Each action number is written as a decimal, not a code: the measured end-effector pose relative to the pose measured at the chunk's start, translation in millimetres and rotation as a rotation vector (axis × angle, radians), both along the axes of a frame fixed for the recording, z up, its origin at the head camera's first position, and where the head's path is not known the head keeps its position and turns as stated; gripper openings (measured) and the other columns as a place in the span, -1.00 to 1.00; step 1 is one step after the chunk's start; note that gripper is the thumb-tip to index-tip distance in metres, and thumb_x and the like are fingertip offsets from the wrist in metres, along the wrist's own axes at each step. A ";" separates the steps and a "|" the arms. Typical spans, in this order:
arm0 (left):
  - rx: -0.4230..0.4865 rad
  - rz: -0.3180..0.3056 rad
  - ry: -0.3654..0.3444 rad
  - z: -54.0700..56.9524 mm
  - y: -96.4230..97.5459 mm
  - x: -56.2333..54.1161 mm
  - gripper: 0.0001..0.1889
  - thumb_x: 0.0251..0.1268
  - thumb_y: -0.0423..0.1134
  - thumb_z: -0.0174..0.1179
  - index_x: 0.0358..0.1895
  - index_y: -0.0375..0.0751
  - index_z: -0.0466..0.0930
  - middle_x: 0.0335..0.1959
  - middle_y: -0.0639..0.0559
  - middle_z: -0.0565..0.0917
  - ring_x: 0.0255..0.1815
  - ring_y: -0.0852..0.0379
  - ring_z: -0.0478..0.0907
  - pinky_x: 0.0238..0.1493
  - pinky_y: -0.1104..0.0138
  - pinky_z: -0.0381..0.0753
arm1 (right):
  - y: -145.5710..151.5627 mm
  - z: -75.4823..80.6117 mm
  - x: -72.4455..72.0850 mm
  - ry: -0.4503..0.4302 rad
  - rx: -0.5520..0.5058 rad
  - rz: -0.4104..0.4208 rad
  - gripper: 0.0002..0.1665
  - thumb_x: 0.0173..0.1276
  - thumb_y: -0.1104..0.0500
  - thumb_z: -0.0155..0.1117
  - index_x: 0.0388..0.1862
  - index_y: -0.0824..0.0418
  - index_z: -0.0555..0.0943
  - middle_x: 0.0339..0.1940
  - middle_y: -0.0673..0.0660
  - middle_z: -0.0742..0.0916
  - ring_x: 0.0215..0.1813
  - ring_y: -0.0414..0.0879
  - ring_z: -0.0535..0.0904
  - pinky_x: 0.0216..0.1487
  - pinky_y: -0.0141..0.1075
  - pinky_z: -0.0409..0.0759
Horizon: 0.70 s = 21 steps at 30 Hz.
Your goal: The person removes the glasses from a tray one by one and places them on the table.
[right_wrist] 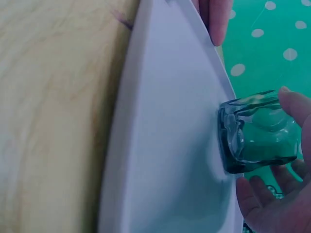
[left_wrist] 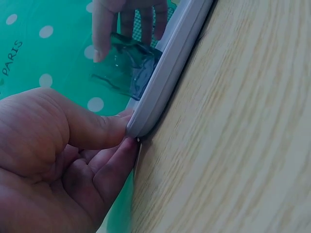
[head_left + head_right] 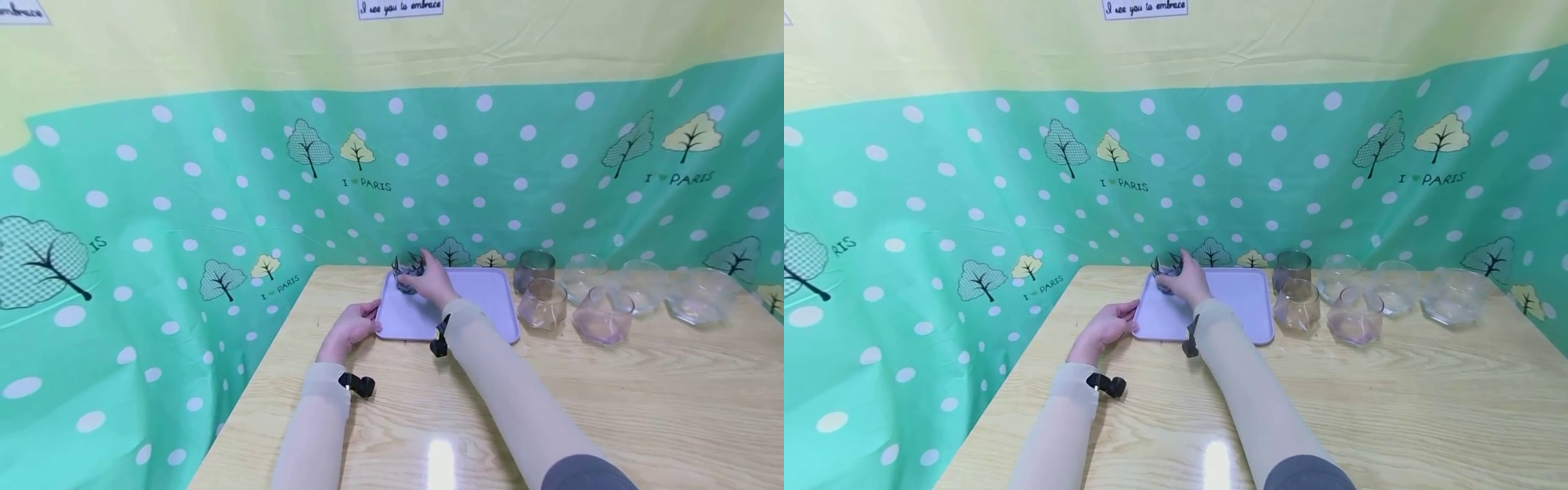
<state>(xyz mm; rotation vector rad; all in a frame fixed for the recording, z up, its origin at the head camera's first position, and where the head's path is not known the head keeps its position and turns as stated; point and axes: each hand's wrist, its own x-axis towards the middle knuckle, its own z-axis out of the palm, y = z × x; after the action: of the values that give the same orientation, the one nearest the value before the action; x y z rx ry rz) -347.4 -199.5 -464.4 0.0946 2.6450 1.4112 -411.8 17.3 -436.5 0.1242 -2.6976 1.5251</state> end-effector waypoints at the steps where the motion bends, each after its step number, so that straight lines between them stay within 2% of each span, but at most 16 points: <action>1: -0.006 0.000 0.002 -0.3 0.6 0.2 -0.28 0.33 -0.48 0.33 0.58 -0.23 0.40 0.52 -0.17 0.50 0.61 -0.18 0.32 0.64 0.01 0.22 | 0.6 -0.1 -0.4 0.003 0.007 -0.008 0.21 0.37 -0.11 0.56 0.79 0.13 0.08 0.72 0.31 0.28 0.69 0.25 0.19 0.68 0.11 0.17; 6: -0.010 0.017 0.008 0.3 2.1 1.1 -0.27 0.31 -0.47 0.34 0.57 -0.20 0.43 0.49 -0.17 0.54 0.61 -0.19 0.31 0.64 -0.01 0.21 | 2.4 -3.2 -3.6 -0.007 0.022 -0.043 0.06 0.33 -0.12 0.59 0.67 0.19 0.31 0.59 0.29 0.44 0.59 0.21 0.35 0.63 0.07 0.29; 10: 0.022 0.012 0.005 0.0 2.3 0.7 -0.27 0.30 -0.50 0.33 0.57 -0.22 0.42 0.48 -0.18 0.54 0.62 -0.18 0.30 0.64 0.00 0.22 | 4.0 -5.3 -2.6 -0.012 -0.009 -0.056 0.00 0.32 -0.09 0.61 0.60 0.23 0.37 0.52 0.26 0.52 0.54 0.19 0.42 0.59 0.05 0.36; 16: 0.033 0.007 -0.016 -2.4 1.0 0.7 -0.26 0.31 -0.50 0.33 0.58 -0.21 0.41 0.48 -0.18 0.53 0.61 -0.18 0.31 0.64 0.01 0.22 | 7.3 -6.9 7.6 -0.004 -0.066 -0.046 -0.06 0.29 -0.01 0.65 0.52 0.25 0.42 0.44 0.24 0.60 0.46 0.17 0.51 0.49 0.02 0.50; 21: 0.034 0.002 -0.013 -1.6 -1.4 0.5 -0.27 0.31 -0.50 0.32 0.58 -0.21 0.42 0.48 -0.19 0.54 0.62 -0.17 0.29 0.63 0.01 0.23 | 15.5 -10.1 20.1 0.051 -0.056 -0.039 -0.04 0.25 0.00 0.68 0.52 0.25 0.43 0.43 0.23 0.61 0.46 0.16 0.51 0.53 0.02 0.46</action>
<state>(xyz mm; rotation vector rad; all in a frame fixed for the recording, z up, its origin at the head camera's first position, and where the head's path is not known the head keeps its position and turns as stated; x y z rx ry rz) -346.9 -200.9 -466.0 0.0858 2.6118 1.4529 -391.7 32.8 -446.6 0.1066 -2.6002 1.5628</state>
